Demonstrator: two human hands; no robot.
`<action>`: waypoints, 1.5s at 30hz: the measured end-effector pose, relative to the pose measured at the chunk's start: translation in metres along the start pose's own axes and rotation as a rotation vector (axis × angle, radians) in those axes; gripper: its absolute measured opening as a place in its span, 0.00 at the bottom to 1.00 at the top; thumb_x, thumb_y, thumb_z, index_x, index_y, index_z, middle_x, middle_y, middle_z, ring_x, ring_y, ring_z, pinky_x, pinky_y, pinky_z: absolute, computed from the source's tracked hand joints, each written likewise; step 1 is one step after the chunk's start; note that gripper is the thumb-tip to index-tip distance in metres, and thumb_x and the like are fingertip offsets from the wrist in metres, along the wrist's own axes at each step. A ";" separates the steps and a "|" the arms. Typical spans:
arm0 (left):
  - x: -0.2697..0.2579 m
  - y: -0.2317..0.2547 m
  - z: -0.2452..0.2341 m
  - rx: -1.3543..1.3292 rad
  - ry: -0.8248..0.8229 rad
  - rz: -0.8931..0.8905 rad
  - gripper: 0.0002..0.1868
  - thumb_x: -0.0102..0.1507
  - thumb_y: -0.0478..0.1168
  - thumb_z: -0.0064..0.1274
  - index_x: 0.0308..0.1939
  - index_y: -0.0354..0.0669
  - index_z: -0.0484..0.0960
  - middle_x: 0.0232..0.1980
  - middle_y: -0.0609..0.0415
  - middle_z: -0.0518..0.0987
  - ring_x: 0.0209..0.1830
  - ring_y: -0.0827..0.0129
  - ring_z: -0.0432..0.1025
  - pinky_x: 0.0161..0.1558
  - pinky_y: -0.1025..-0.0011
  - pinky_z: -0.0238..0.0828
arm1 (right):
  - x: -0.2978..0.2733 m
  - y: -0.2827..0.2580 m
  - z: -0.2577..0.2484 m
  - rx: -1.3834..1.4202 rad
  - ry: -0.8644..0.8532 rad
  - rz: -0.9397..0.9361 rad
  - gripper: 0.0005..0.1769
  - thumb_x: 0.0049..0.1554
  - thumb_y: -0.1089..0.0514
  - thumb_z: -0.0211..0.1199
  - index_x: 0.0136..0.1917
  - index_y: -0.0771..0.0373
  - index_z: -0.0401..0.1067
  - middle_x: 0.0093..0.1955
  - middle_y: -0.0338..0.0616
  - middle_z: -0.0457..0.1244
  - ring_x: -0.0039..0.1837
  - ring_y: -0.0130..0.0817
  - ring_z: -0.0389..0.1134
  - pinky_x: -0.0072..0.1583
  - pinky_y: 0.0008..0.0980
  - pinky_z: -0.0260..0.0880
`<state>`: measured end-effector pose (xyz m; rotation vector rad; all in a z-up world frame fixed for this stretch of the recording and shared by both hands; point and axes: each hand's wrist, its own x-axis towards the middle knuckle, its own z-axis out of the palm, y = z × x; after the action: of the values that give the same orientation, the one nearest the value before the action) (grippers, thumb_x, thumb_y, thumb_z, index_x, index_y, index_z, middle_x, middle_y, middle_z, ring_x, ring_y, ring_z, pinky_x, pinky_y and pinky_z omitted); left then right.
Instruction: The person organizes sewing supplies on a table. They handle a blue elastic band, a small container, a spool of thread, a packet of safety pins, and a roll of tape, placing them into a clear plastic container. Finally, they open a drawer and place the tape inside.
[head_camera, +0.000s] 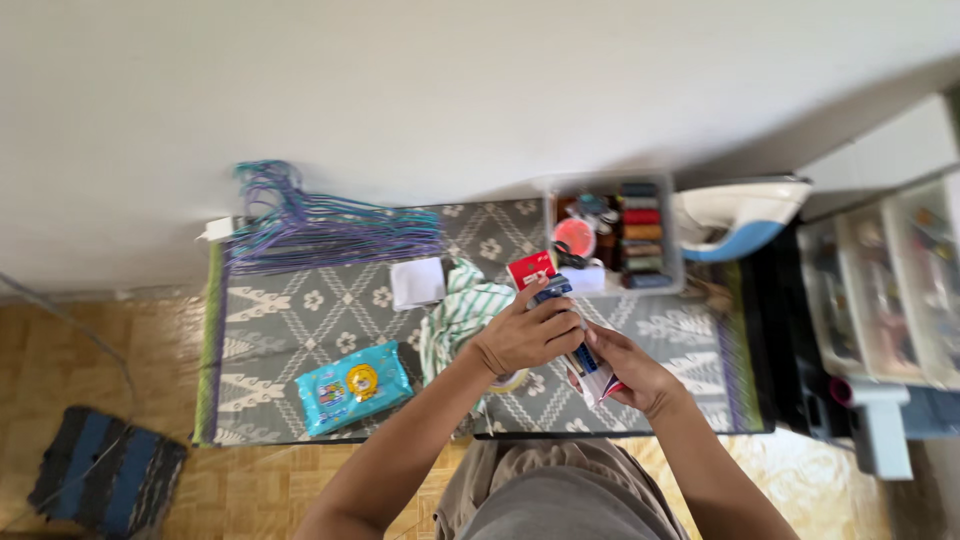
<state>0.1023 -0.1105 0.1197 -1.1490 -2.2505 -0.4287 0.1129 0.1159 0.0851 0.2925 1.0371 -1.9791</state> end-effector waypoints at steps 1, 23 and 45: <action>0.005 0.008 0.006 -0.012 -0.016 0.007 0.07 0.65 0.39 0.55 0.47 0.56 0.79 0.49 0.65 0.76 0.61 0.71 0.71 0.79 0.51 0.49 | -0.011 0.003 -0.010 -0.016 -0.010 0.000 0.34 0.61 0.48 0.60 0.75 0.64 0.60 0.48 0.45 0.67 0.44 0.36 0.71 0.44 0.35 0.75; 0.000 0.158 0.107 0.027 -0.783 -0.311 0.24 0.65 0.40 0.49 0.67 0.49 0.72 0.83 0.49 0.50 0.84 0.56 0.38 0.77 0.41 0.29 | -0.069 0.066 -0.203 -1.846 1.112 -0.456 0.32 0.55 0.55 0.64 0.73 0.41 0.69 0.62 0.42 0.62 0.62 0.46 0.64 0.58 0.47 0.67; -0.185 0.040 0.064 -0.132 -0.167 -1.603 0.24 0.60 0.35 0.55 0.62 0.48 0.74 0.65 0.47 0.70 0.66 0.48 0.65 0.65 0.55 0.64 | 0.045 0.094 -0.049 -1.307 0.439 -0.472 0.15 0.55 0.52 0.68 0.54 0.59 0.77 0.54 0.48 0.68 0.49 0.41 0.73 0.51 0.40 0.73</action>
<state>0.1997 -0.1707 -0.0438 0.8763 -2.8415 -1.0501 0.1513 0.0999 -0.0224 -0.2883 2.5918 -1.1946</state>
